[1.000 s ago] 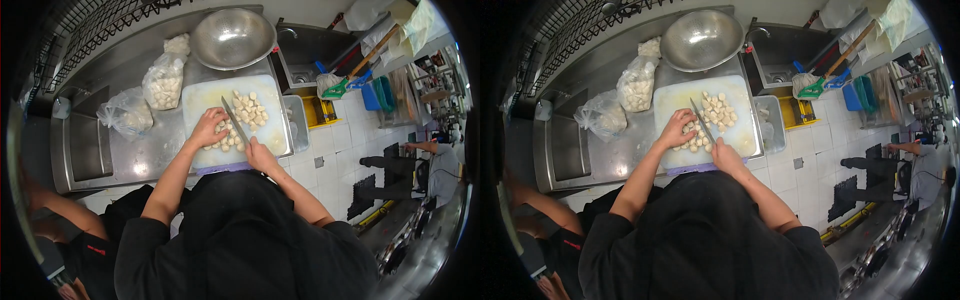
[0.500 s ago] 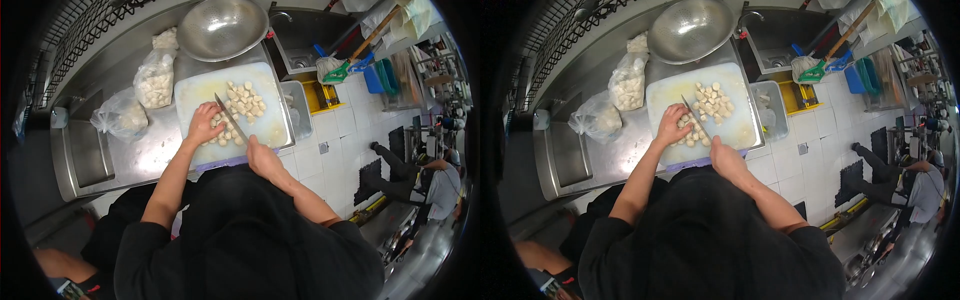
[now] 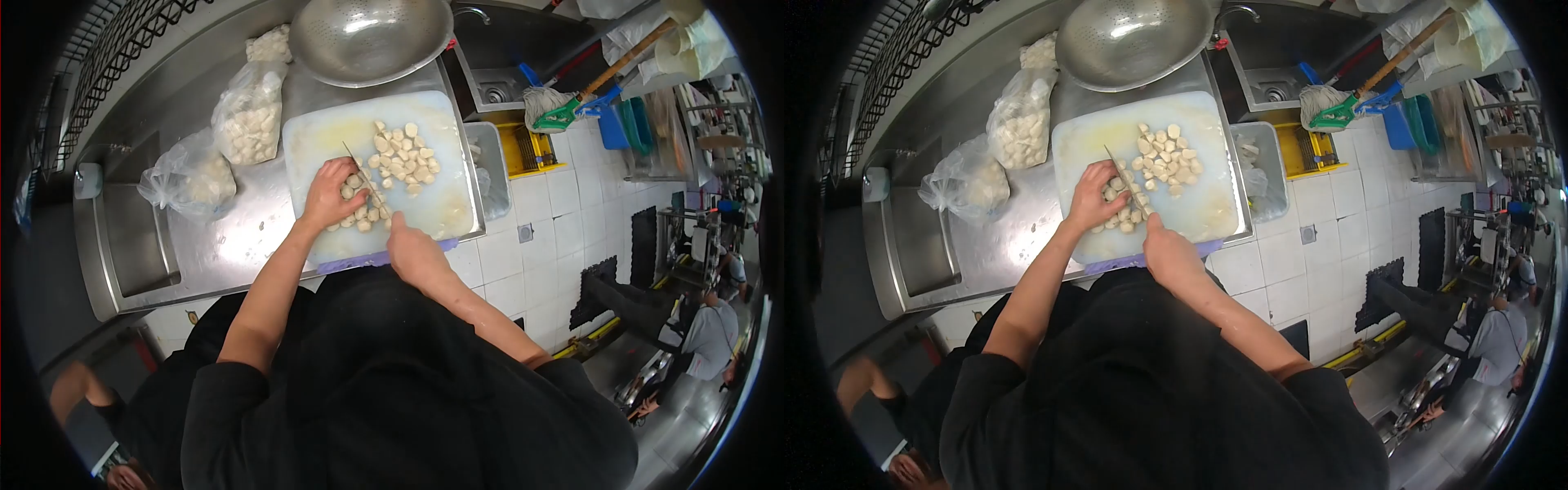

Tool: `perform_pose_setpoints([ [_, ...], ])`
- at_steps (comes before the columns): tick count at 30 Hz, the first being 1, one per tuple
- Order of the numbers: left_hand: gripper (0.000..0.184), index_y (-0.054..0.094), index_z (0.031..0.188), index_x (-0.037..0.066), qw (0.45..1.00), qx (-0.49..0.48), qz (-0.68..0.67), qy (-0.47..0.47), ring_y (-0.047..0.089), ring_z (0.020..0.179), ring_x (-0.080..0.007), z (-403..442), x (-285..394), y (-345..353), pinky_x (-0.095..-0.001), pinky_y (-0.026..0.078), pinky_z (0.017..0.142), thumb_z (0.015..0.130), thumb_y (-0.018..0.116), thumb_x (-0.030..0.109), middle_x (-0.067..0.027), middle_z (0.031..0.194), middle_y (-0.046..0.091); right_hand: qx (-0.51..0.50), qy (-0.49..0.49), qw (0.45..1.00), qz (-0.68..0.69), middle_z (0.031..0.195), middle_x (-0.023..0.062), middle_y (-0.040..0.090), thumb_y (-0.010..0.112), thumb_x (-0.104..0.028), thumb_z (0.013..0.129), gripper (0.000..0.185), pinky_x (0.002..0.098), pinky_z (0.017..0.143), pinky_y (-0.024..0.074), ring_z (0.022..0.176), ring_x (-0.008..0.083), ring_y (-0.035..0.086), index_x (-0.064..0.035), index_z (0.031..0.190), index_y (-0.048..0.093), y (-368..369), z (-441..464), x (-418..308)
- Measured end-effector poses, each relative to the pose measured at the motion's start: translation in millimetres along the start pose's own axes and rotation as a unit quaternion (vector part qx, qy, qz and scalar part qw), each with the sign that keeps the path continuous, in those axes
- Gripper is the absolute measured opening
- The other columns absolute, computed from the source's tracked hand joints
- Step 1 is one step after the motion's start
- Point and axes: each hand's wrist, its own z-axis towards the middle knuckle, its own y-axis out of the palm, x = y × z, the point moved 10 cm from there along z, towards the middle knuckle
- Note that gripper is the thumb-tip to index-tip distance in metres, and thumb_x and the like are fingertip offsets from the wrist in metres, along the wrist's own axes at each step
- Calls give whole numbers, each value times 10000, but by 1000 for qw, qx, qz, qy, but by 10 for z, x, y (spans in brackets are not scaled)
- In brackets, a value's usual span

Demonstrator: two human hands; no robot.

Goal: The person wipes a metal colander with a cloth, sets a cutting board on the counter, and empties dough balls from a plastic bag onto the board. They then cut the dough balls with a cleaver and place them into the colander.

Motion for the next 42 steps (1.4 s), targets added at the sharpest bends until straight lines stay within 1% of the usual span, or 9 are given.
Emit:
perform_pose_setpoints([
  [10,428,632,1081,32,1000,19,-4,8,592,1134,-362,-3,-5,2,-440,491,975,749,828,217,-139,1212,641,30,-4,999,-13,856,323,697,486,-94,979,195,618,781,525,861,527,683,25,1132,461,4,244,17],
  [16,440,644,1118,70,999,-29,7,-26,562,1200,-330,-88,99,121,-431,437,996,766,822,264,-104,1256,623,27,10,1000,-3,818,346,675,489,-105,992,195,633,745,510,818,544,669,21,1130,434,-11,49,161],
  [19,448,660,1139,99,1000,-8,-19,6,538,1239,-311,-137,247,-16,-484,386,1031,774,824,301,-75,1267,614,39,0,999,20,800,356,662,494,-116,1004,193,642,722,503,807,558,656,17,1124,423,35,30,200],
  [21,415,703,1133,131,995,-55,16,80,527,1255,-266,-238,527,-19,-518,329,1081,804,799,365,-34,1231,627,48,0,998,30,792,359,657,498,-124,1010,192,647,709,500,805,564,650,15,1119,420,41,32,212],
  [22,415,703,1133,131,995,-55,14,78,527,1255,-266,-287,555,4,-518,329,1081,804,799,365,-34,1231,627,49,1,998,31,790,360,655,498,-130,1014,192,649,700,497,803,566,650,12,1115,417,44,37,214],
  [24,351,720,1093,146,982,-134,21,132,534,1250,-244,-438,693,244,-536,305,1080,813,786,347,-25,1232,634,49,2,998,34,787,360,652,499,-137,1019,192,651,692,495,801,567,649,9,1110,415,48,40,210],
  [25,351,720,1093,146,982,-135,20,132,534,1250,-244,-476,694,299,-536,305,1080,813,786,347,-25,1232,634,50,-3,998,38,788,361,653,500,-141,1021,195,650,687,495,801,566,650,9,1109,413,30,36,186],
  [30,285,731,1057,153,989,-94,38,105,566,1200,-220,-523,691,405,-513,319,1058,818,772,303,-15,1195,668,53,-9,998,39,792,362,654,501,-145,1026,201,648,683,496,802,564,652,12,1115,412,29,36,195],
  [42,255,738,1017,175,994,-23,57,94,584,1148,-179,-534,727,396,-489,337,1042,796,772,298,29,1151,688,54,-19,998,11,790,338,659,525,-151,1018,215,633,686,504,797,542,659,16,1124,440,136,45,308],
])
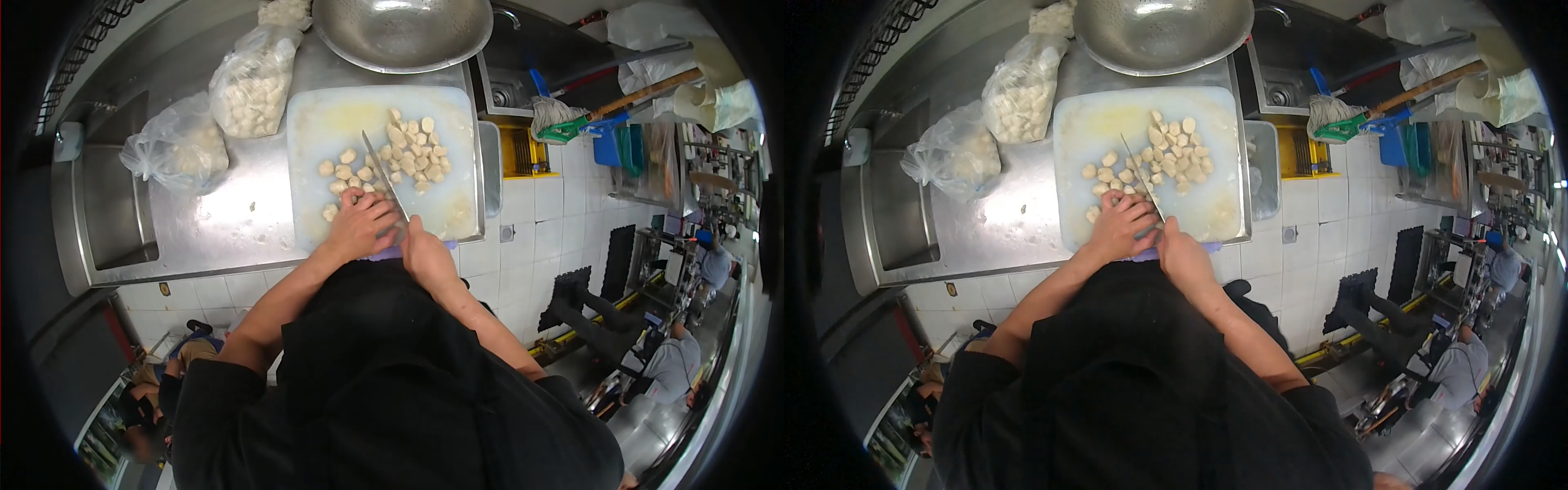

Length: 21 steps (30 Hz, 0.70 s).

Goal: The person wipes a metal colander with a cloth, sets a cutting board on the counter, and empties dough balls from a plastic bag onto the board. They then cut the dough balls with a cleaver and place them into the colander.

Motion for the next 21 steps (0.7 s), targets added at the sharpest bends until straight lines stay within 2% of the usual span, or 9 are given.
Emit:
perform_pose_setpoints([
  [3,257,726,967,162,1000,29,-4,-1,608,1129,-192,-1,-6,-10,-503,353,1006,751,812,272,21,1081,681,14,-24,1000,-9,790,320,663,546,-158,1006,235,622,689,509,785,529,660,15,1139,458,85,30,97],
  [9,270,720,990,153,1000,26,-9,-4,603,1147,-215,-6,-14,-18,-495,356,1009,758,802,263,7,1104,676,28,-20,999,-14,804,308,672,563,-173,998,248,624,695,508,789,518,666,4,1143,467,183,169,188],
  [13,255,717,1005,148,1000,4,13,-4,593,1169,-199,37,48,-42,-465,363,1027,786,774,264,1,1126,681,32,-35,999,1,781,313,673,544,-190,1012,233,627,680,512,776,526,668,1,1120,464,105,440,150],
  [15,239,710,994,136,999,36,16,-30,603,1153,-206,80,-13,-90,-455,368,1023,784,780,226,-3,1102,676,57,-50,997,11,771,314,673,535,-198,1020,227,629,675,512,768,530,668,-1,1110,468,-23,579,104],
  [21,195,712,982,109,999,30,15,-27,626,1132,-229,230,-56,-75,-456,380,1005,794,765,120,-17,1103,683,72,-87,994,1,759,313,673,510,-211,1042,191,636,678,507,756,537,662,-23,1079,517,-392,576,59],
])
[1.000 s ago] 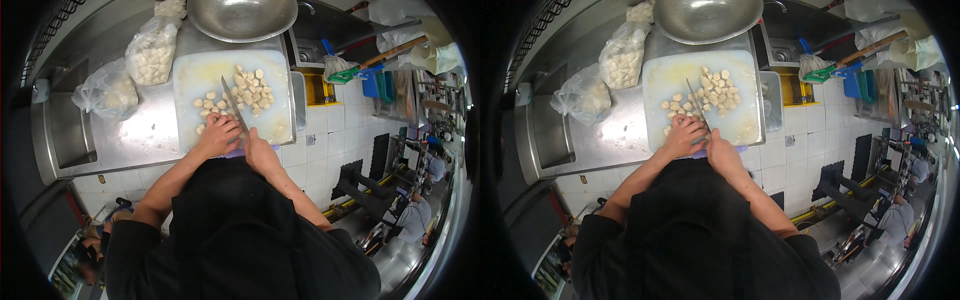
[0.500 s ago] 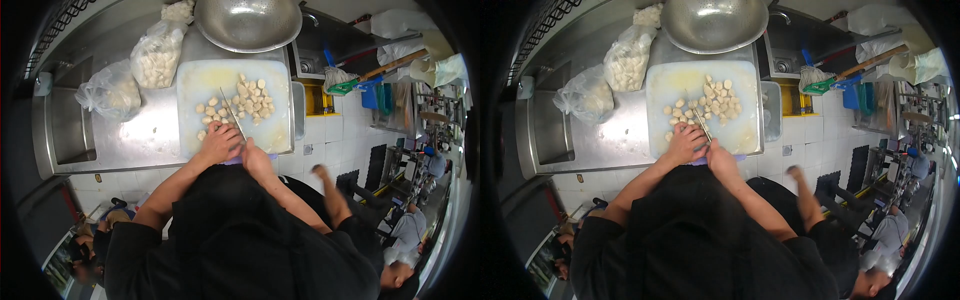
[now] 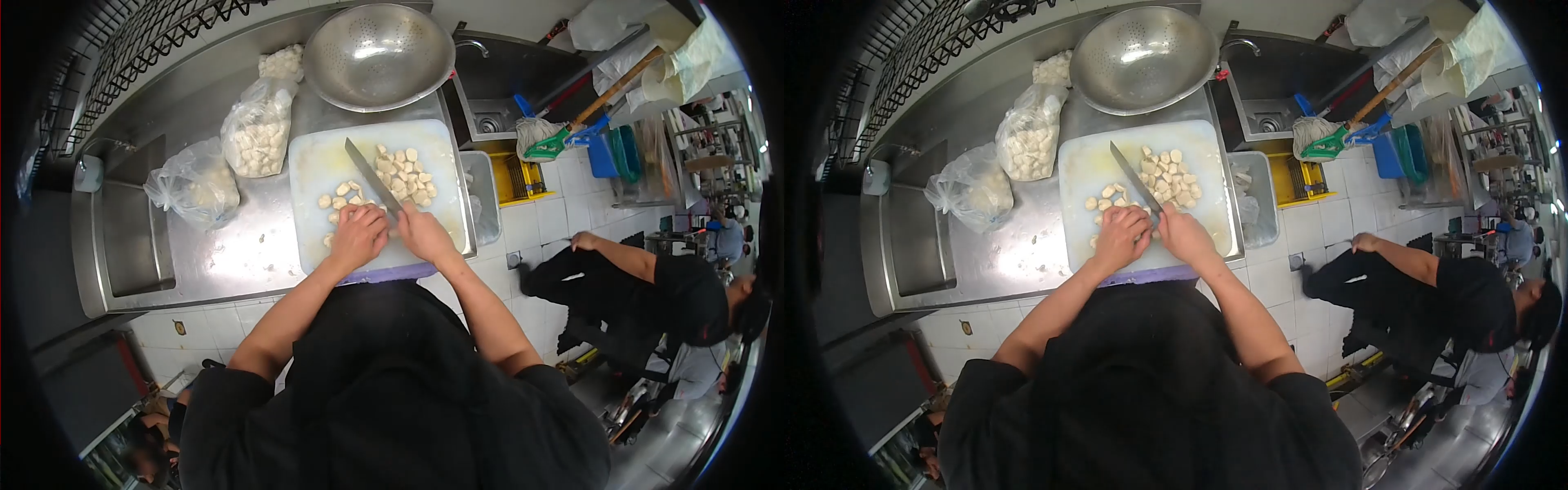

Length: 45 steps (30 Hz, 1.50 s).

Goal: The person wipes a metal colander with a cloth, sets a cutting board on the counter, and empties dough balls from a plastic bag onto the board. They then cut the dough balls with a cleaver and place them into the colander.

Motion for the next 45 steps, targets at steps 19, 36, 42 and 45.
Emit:
perform_pose_setpoints([
  [19,321,710,1094,16,954,-205,-63,-208,701,1004,-322,713,-934,76,-408,560,869,815,824,123,-163,1136,686,51,77,986,138,799,333,649,504,-220,1057,219,610,737,466,842,571,615,-4,1023,494,-184,-819,366],
  [36,257,724,1055,70,973,-87,81,-198,620,1107,-336,234,-828,-197,-454,471,959,818,758,164,-119,1037,706,115,24,991,56,777,223,700,638,-238,994,224,543,657,531,728,462,685,-37,1010,540,-318,-778,308],
  [42,239,738,1029,58,983,41,157,-87,608,1085,-296,295,-366,-445,-435,432,978,820,703,167,-84,1027,708,135,11,991,20,805,194,723,699,-275,949,279,508,660,556,733,425,711,-53,1031,552,-377,-785,233],
  [45,235,747,1014,58,988,-103,85,-76,648,1033,-296,226,-146,20,-452,427,981,818,753,187,-97,998,718,151,7,988,21,813,185,731,725,-277,926,298,495,661,564,740,411,723,-56,1041,561,-393,-741,229],
])
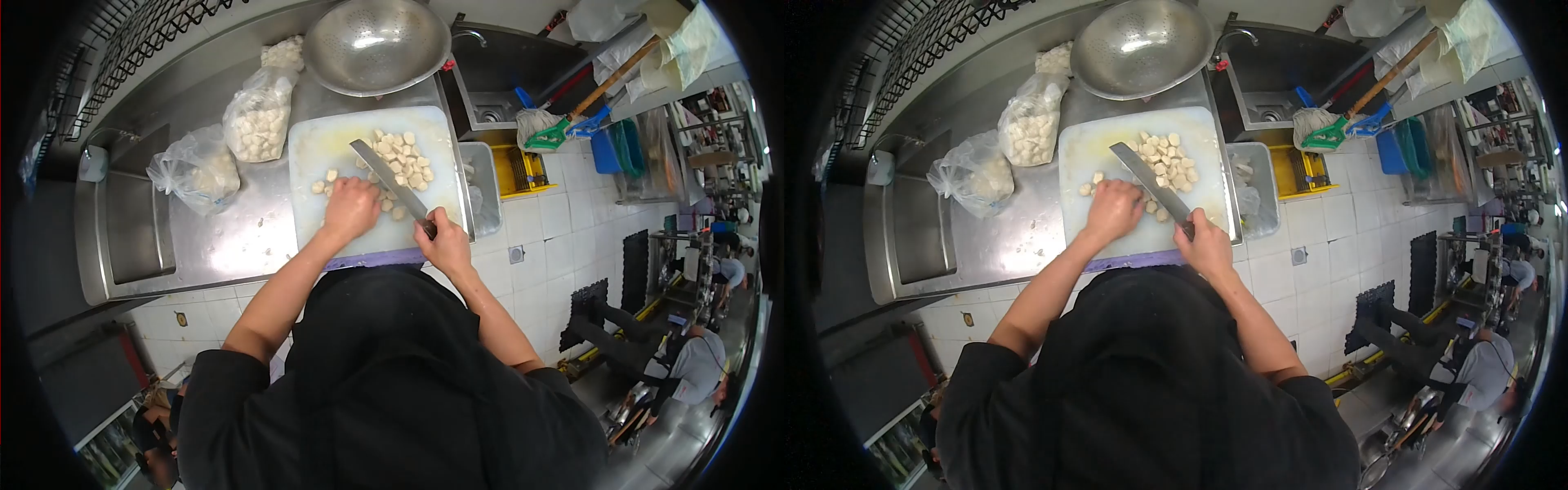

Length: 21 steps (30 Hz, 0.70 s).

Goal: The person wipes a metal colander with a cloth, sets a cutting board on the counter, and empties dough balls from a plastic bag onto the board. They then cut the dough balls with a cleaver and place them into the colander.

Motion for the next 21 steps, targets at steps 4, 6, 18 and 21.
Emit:
perform_pose_setpoints([
  [4,208,750,1006,54,999,-18,14,-35,680,978,-319,82,15,237,-468,474,940,826,740,156,-120,997,716,7,7,1000,15,811,180,733,744,-268,908,300,482,658,569,746,405,730,-58,1030,568,-36,77,5],
  [6,177,739,962,37,997,7,-75,-35,683,932,-371,183,-17,232,-483,516,852,826,720,149,-142,970,705,23,9,999,27,806,180,731,755,-259,896,296,477,651,569,748,403,730,-59,1015,572,-69,98,28],
  [18,226,717,965,12,978,159,-126,-43,679,1030,-364,108,172,-344,-464,529,888,871,755,214,-162,1034,717,36,5,999,-32,821,158,743,767,-272,876,305,468,672,580,765,381,738,-66,1013,588,-135,147,83],
  [21,317,729,1010,28,977,160,-7,142,642,1177,-317,139,733,-582,-486,414,1076,921,719,333,-124,1108,737,4,12,999,-37,872,157,749,793,-280,858,348,463,688,577,797,383,738,-49,1022,592,-56,170,102],
])
